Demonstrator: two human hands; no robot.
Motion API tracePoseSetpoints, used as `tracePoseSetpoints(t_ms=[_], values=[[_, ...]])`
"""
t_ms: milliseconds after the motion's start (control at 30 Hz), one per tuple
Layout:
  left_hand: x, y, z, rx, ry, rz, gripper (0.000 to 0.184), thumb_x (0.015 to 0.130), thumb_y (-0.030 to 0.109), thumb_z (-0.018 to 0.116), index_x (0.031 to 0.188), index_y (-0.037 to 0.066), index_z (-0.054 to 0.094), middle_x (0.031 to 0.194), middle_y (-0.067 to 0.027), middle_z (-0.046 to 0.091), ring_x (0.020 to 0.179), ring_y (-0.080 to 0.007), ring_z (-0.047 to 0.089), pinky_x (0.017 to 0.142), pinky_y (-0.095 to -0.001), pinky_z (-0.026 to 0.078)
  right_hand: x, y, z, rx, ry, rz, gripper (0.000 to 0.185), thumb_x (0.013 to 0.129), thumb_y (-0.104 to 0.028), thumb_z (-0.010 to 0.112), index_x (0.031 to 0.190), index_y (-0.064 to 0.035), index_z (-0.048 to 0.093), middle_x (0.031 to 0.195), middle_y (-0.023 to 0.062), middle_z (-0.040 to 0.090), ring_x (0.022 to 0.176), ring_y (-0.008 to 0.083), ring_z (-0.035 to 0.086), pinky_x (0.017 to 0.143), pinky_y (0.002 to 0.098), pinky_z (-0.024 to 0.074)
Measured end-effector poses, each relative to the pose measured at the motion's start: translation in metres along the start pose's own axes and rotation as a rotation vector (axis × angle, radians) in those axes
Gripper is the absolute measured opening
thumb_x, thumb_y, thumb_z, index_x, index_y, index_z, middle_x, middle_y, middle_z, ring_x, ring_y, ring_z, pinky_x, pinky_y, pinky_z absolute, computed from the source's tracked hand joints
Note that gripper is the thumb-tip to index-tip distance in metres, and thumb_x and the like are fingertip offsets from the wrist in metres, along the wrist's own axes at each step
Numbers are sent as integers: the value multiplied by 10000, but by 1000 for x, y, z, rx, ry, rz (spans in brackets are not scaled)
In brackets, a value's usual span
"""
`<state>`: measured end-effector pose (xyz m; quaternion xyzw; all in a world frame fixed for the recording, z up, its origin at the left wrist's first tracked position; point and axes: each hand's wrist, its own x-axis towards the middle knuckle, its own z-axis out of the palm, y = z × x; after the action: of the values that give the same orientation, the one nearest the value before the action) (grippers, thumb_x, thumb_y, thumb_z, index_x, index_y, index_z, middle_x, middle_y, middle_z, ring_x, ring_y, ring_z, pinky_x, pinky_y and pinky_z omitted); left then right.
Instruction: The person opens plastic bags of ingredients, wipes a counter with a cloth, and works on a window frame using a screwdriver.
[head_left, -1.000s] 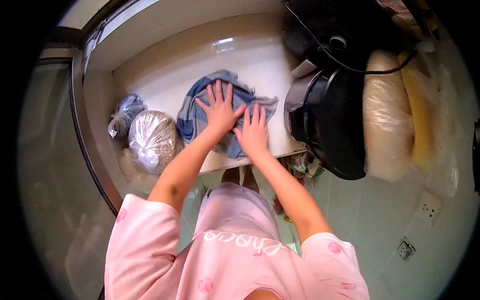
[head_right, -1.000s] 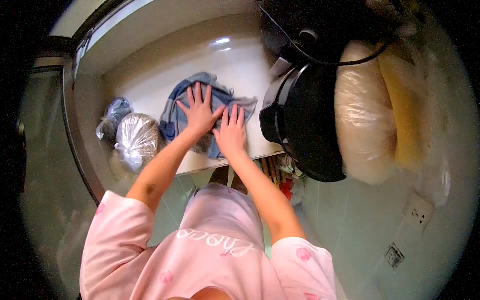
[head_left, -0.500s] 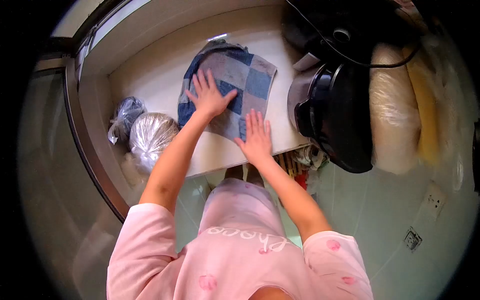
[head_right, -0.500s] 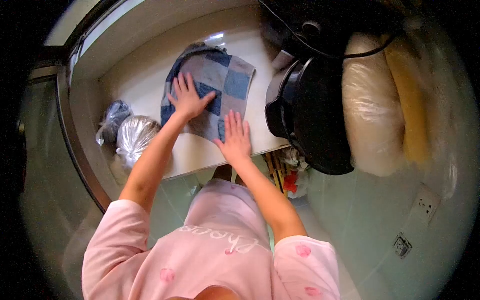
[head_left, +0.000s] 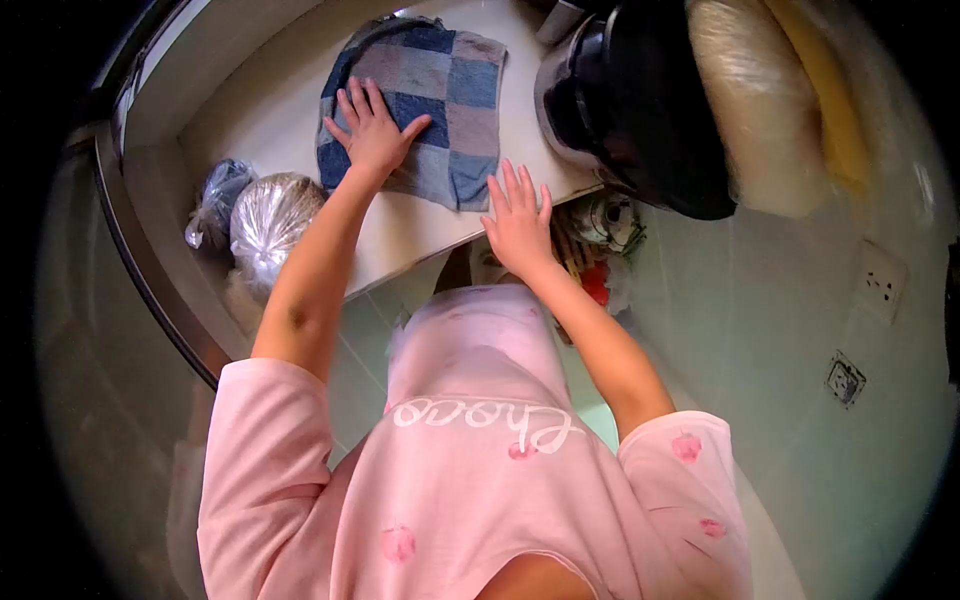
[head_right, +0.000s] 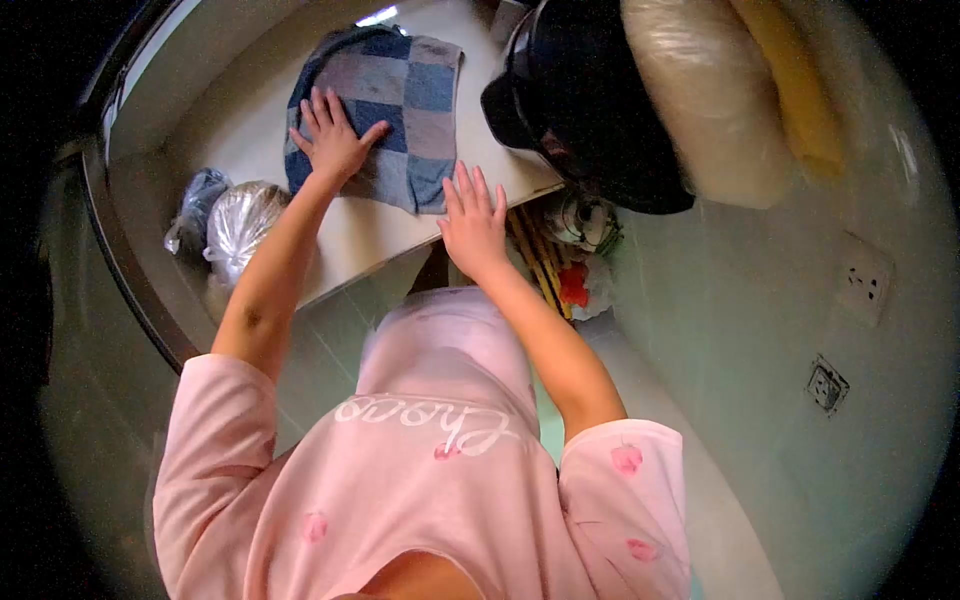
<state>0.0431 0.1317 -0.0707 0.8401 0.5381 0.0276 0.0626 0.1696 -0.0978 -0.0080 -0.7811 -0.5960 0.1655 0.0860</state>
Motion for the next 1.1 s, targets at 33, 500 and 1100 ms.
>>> tracePoseSetpoints(t_ms=[33, 500, 1100], values=[[-7, 4, -3, 5, 82, 38, 1068, 758, 758, 466, 1476, 45, 125, 1546, -160, 61, 1421, -356, 26, 1078, -613, -11, -13, 4, -5, 60, 6, 11, 589, 843, -248, 611, 1359, -66, 394, 1497, 129, 222, 1361, 319, 233, 1080, 518, 183], [-166, 83, -47, -401, 35, 195, 204, 825, 186, 621, 994, 73, 645, 1103, -147, 563, 1041, -332, 509, 855, -423, 412, -241, 90, -16, 579, 112, 299, 520, 870, -159, 568, 1335, -8, 389, 1436, 183, 297, 1234, 372, 403, 1007, 425, 363], [-550, 76, -70, -589, -665, -156, 493, 904, 384, 554, 1190, -17, 558, 1001, -204, 663, 958, -332, 636, 820, -372, 494, -515, 166, 19, 590, -165, 514, 369, 847, -169, 585, 1170, 8, 564, 1093, 200, 611, 881, 318, 629, 813, 390, 484]])
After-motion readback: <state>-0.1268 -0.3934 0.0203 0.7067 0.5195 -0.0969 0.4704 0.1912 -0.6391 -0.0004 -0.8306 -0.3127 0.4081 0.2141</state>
